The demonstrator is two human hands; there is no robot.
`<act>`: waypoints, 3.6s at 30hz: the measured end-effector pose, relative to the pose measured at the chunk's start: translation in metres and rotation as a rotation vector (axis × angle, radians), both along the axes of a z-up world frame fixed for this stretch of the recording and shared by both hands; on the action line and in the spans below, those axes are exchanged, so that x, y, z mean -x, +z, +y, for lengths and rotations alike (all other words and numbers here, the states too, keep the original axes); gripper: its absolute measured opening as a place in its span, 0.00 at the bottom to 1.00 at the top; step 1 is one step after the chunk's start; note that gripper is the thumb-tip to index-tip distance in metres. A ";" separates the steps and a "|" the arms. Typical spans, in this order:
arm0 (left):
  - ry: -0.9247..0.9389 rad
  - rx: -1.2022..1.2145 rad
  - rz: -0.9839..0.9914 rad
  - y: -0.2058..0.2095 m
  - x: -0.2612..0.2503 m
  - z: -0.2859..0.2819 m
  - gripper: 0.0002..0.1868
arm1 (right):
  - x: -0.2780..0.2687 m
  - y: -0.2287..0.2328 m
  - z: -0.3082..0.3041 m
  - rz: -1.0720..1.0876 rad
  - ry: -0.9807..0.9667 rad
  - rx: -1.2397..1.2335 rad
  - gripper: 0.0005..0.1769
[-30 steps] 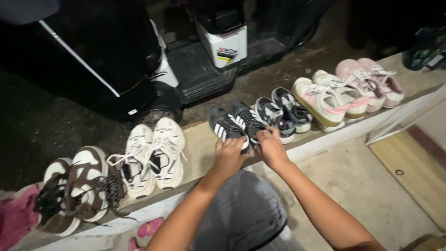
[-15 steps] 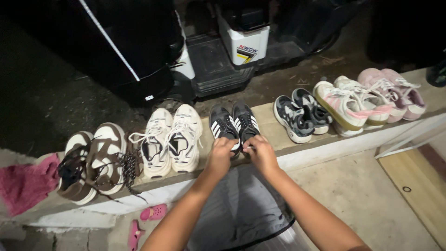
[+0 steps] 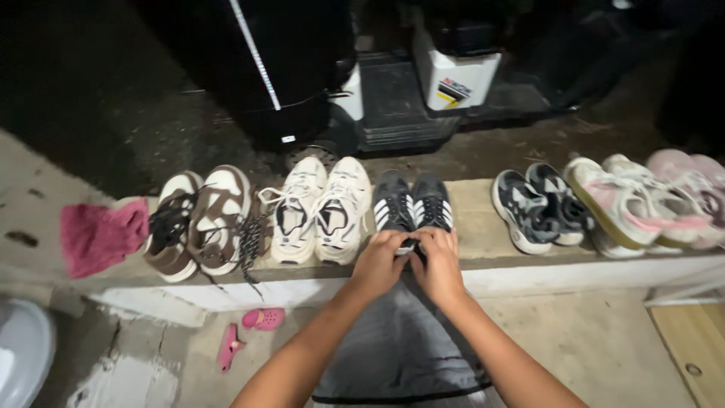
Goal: The person unlaces a pair of white sneakers and then proceeds to unlace and re-lace a pair of black sneakers. The shoes are handled one at a time on a low ledge with other footwear nearby.
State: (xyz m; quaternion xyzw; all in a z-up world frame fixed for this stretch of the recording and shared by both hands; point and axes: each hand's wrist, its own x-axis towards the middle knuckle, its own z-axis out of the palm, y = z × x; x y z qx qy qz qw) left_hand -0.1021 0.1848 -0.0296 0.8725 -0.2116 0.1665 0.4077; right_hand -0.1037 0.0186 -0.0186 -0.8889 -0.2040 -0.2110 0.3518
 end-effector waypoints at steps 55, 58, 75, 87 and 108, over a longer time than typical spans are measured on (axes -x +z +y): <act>0.561 0.612 0.081 0.091 -0.023 0.351 0.14 | -0.063 0.049 0.296 0.256 0.758 -0.358 0.30; 0.401 0.567 0.090 0.128 -0.037 0.319 0.14 | -0.078 0.067 0.291 0.400 0.698 -0.552 0.33; -0.044 0.633 0.200 0.126 -0.118 0.190 0.11 | -0.164 0.049 0.120 0.545 0.531 -0.653 0.13; 0.351 0.872 0.341 0.087 -0.102 0.233 0.12 | -0.154 0.020 0.064 0.682 0.238 -0.437 0.21; 0.031 0.003 0.072 0.111 -0.093 0.140 0.24 | -0.140 0.141 0.016 0.482 0.548 -0.455 0.23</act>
